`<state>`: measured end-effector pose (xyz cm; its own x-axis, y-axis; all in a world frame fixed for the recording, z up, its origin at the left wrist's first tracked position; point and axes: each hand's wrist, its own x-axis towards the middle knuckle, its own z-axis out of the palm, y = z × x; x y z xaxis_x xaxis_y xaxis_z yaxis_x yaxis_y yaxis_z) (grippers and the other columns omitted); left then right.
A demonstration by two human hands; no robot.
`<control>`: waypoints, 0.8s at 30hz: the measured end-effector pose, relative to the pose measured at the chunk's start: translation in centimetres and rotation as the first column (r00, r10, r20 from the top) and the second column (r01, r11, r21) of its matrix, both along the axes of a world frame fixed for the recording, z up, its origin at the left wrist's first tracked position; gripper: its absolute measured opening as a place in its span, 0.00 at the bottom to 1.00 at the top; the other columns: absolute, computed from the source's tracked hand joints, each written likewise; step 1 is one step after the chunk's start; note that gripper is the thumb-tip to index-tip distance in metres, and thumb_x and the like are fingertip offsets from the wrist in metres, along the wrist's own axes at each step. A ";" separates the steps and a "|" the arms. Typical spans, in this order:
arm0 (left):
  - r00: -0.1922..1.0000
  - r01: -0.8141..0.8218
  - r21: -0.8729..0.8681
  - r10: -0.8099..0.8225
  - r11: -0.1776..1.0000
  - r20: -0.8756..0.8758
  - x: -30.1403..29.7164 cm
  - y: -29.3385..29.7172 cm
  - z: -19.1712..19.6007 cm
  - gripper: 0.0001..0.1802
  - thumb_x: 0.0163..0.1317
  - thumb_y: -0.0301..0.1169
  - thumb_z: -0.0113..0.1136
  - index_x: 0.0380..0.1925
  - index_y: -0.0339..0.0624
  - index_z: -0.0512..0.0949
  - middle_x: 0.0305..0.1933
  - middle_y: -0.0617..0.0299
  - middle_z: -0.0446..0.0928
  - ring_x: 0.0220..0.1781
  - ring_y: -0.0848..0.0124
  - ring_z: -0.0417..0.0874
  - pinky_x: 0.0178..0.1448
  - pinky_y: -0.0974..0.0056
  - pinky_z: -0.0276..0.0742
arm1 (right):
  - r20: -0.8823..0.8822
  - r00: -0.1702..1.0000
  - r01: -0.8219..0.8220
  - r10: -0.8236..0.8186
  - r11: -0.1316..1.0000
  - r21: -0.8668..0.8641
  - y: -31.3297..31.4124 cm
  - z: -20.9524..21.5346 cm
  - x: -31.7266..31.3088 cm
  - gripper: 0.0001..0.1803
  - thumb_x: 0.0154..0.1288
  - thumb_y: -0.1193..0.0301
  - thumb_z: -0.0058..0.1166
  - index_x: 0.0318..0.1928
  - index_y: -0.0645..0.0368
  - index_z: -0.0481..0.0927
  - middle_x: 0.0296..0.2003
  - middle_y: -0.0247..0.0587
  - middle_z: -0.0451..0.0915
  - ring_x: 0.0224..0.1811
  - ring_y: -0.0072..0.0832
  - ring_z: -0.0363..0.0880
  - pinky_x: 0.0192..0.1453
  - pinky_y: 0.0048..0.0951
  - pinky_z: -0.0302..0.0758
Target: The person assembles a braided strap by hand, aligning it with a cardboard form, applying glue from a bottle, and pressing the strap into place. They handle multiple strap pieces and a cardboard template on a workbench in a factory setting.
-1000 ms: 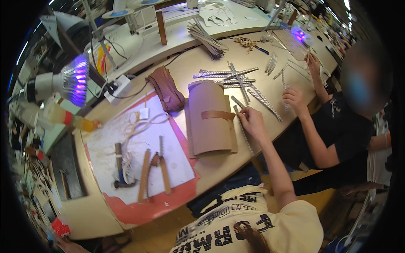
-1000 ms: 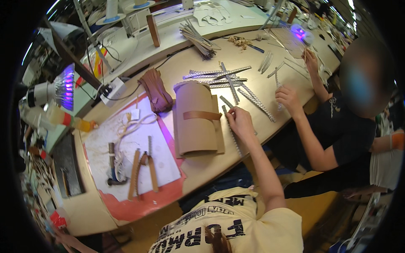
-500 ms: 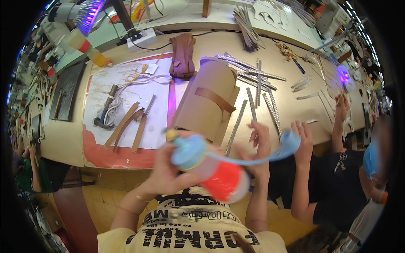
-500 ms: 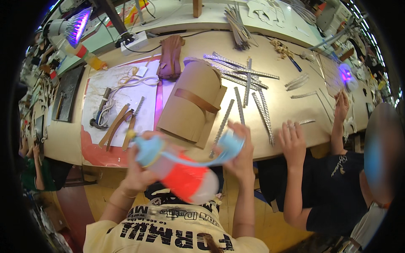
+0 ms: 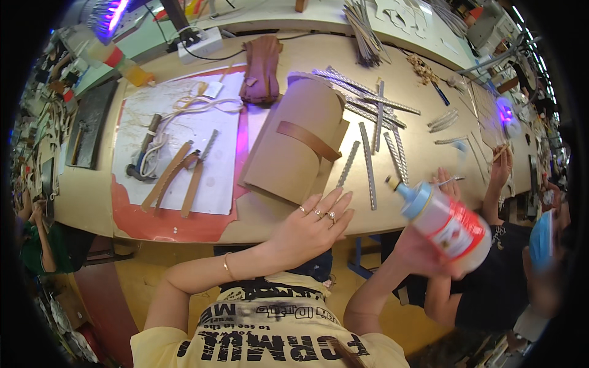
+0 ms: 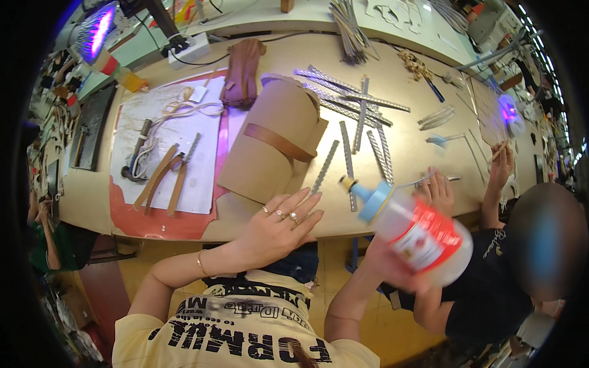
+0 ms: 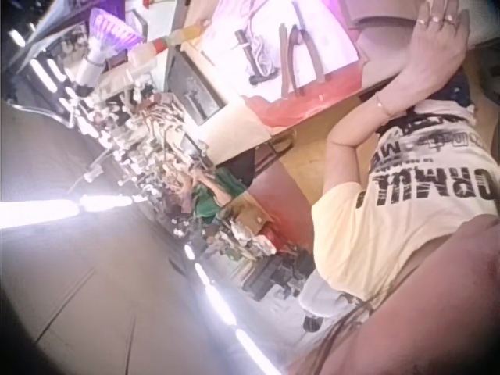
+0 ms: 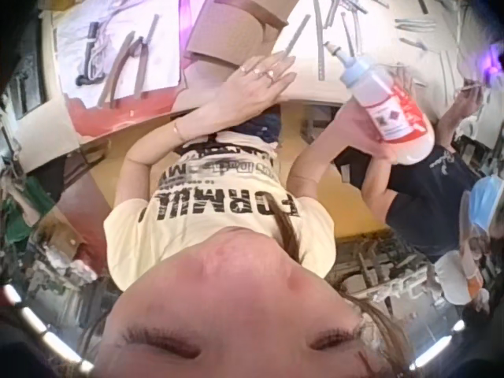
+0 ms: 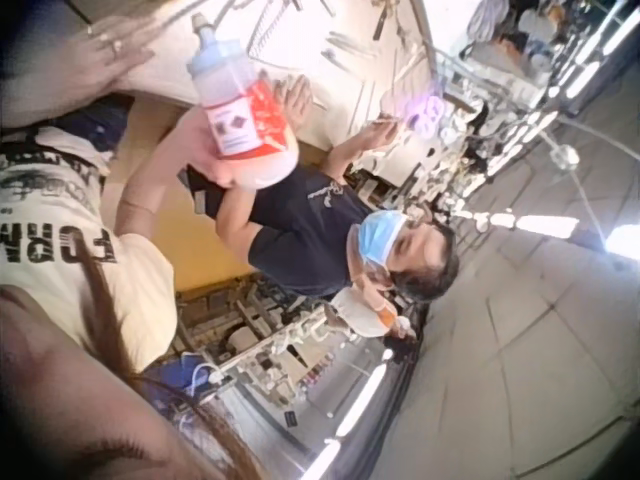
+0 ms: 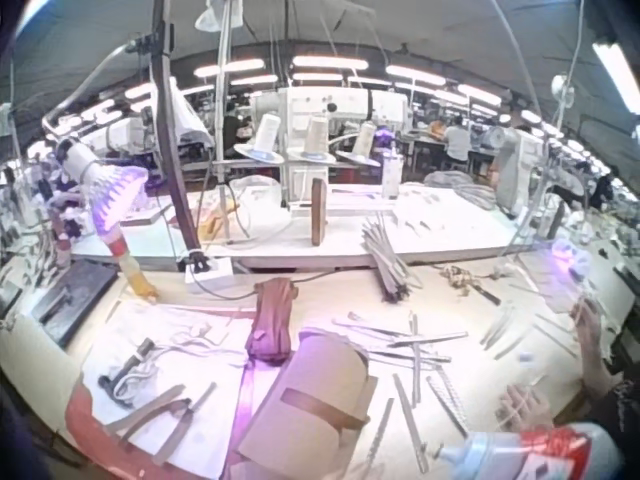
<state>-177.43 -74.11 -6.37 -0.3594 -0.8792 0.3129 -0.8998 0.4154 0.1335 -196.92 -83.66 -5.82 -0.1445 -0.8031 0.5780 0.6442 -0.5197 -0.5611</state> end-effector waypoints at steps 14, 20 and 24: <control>0.994 0.030 0.220 -0.006 0.975 -0.108 -1.8 1.2 -3.7 0.35 0.61 0.49 0.58 0.59 0.30 0.69 0.66 0.44 0.66 0.71 0.53 0.63 0.71 0.51 0.58 | -0.760 0.520 0.543 -0.389 0.838 -0.058 -7.2 -1.4 6.8 0.36 0.44 0.66 0.78 0.51 0.68 0.74 0.43 0.44 0.81 0.43 0.29 0.81 0.50 0.30 0.78; 0.934 -0.282 0.126 0.241 0.951 0.265 -3.3 -3.7 -4.2 0.34 0.62 0.47 0.57 0.60 0.30 0.69 0.66 0.43 0.67 0.73 0.54 0.61 0.75 0.50 0.51 | -0.824 0.335 0.577 -0.457 0.791 -0.204 -8.9 -1.3 7.3 0.39 0.41 0.61 0.80 0.51 0.69 0.73 0.43 0.45 0.81 0.42 0.29 0.81 0.48 0.30 0.78; 0.966 -0.192 0.156 0.158 0.969 0.204 -2.8 -4.4 -5.0 0.35 0.63 0.47 0.56 0.62 0.32 0.69 0.67 0.43 0.67 0.75 0.55 0.58 0.78 0.48 0.44 | -0.799 0.423 0.550 -0.428 0.821 -0.149 -8.8 -1.2 7.3 0.37 0.42 0.61 0.80 0.49 0.68 0.75 0.41 0.44 0.81 0.40 0.29 0.82 0.47 0.30 0.78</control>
<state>-180.24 -78.51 -11.41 -0.2329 -0.9681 0.0923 -0.9720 0.2348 0.0102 -189.60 -92.44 -7.03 -0.0869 -0.8156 0.5721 -0.4180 -0.4914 -0.7641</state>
